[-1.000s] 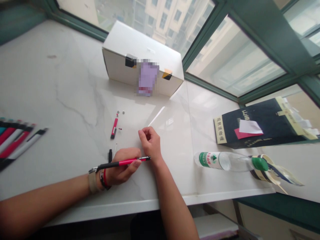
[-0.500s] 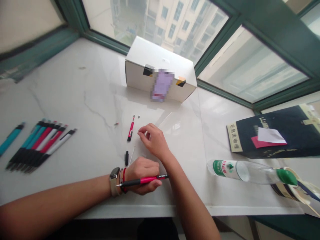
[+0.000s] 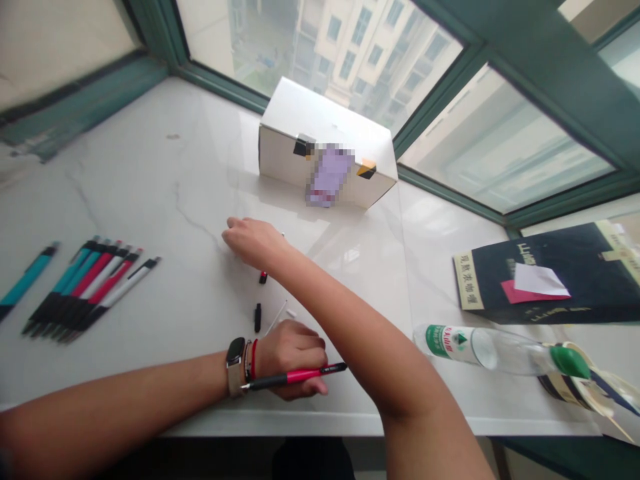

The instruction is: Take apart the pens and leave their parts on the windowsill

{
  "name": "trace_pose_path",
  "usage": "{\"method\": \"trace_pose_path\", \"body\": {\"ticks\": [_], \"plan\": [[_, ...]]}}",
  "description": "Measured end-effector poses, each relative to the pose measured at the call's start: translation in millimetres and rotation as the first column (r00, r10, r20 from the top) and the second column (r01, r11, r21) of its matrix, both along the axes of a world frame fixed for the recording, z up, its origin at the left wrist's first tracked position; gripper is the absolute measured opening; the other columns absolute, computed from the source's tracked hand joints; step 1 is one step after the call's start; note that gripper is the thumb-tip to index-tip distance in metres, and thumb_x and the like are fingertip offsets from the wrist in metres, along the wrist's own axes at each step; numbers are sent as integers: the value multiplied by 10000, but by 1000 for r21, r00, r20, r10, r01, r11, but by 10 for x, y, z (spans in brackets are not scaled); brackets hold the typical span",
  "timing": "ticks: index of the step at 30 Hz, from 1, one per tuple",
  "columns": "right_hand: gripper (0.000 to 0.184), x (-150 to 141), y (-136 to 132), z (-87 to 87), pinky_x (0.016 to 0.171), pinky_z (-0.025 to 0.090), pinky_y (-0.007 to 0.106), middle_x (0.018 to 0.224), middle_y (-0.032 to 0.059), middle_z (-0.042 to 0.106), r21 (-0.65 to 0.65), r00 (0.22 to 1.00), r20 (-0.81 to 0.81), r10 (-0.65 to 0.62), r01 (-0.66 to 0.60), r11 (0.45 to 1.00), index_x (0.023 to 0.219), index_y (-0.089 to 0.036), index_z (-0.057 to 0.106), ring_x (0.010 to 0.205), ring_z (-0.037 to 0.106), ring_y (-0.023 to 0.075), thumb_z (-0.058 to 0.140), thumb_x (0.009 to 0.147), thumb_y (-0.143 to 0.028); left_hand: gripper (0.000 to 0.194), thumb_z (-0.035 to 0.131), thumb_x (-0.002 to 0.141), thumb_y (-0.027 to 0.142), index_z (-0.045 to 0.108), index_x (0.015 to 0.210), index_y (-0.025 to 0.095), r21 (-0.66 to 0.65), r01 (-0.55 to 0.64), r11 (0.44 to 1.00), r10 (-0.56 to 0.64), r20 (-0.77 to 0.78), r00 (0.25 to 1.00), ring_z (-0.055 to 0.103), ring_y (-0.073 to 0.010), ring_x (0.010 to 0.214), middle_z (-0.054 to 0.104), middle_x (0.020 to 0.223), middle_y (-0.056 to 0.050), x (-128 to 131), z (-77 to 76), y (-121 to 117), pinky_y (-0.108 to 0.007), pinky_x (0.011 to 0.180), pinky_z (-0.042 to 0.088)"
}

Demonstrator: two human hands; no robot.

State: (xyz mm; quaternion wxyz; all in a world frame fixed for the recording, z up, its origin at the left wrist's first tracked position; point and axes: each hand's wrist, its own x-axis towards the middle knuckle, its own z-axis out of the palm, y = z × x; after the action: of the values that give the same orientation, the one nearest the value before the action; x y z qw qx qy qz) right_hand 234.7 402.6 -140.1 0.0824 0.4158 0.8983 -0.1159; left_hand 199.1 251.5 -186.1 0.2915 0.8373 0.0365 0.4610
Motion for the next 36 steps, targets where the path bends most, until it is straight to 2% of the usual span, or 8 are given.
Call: {"method": "trace_pose_path", "body": {"ticks": [7,16,21,26,31,36], "plan": [[147,7,64,22,638,325,270,1055,105,636,-23,1000,-1,-9,9,1000,1037,-156,610,833,574,168,539,918,-106,426,366,972,495,469,661,223,20,-12,1000,14,-62,998,521,-129,486,519,546,6,5,-40,3,-290,474,356],[105,115,212,18,660,343,270,1028,117,651,-3,995,-25,-101,101,995,967,-146,654,848,583,185,598,885,-111,420,380,970,488,511,680,215,-9,-12,1000,11,-92,996,528,-126,496,540,559,3,12,-24,11,-284,474,369],[209,179,291,92,664,353,279,952,110,674,12,983,-14,-184,184,983,938,-158,695,850,588,200,590,828,-14,413,381,973,489,515,696,213,-39,-1,999,-3,-97,995,559,-126,512,571,574,5,10,-34,9,-290,476,375],[180,132,233,141,660,374,283,945,114,674,-44,992,42,-115,117,992,865,-153,713,843,604,214,677,756,-15,371,416,964,490,523,736,217,-61,26,998,-35,-153,988,595,-140,556,594,608,-2,3,-68,1,-290,498,402],[191,71,182,137,664,394,284,1008,132,665,-34,991,118,-56,60,998,845,-136,705,832,612,207,611,766,9,394,398,969,496,521,722,215,-99,35,995,-51,-172,984,600,-143,560,592,600,-5,-7,-23,18,-287,504,403],[185,19,170,86,670,390,295,976,141,671,-62,993,117,12,-5,998,854,-127,694,822,609,208,584,771,-3,390,400,970,486,522,721,211,-116,32,993,-54,-189,981,592,-131,554,596,604,0,-18,16,32,-277,499,380]]}}
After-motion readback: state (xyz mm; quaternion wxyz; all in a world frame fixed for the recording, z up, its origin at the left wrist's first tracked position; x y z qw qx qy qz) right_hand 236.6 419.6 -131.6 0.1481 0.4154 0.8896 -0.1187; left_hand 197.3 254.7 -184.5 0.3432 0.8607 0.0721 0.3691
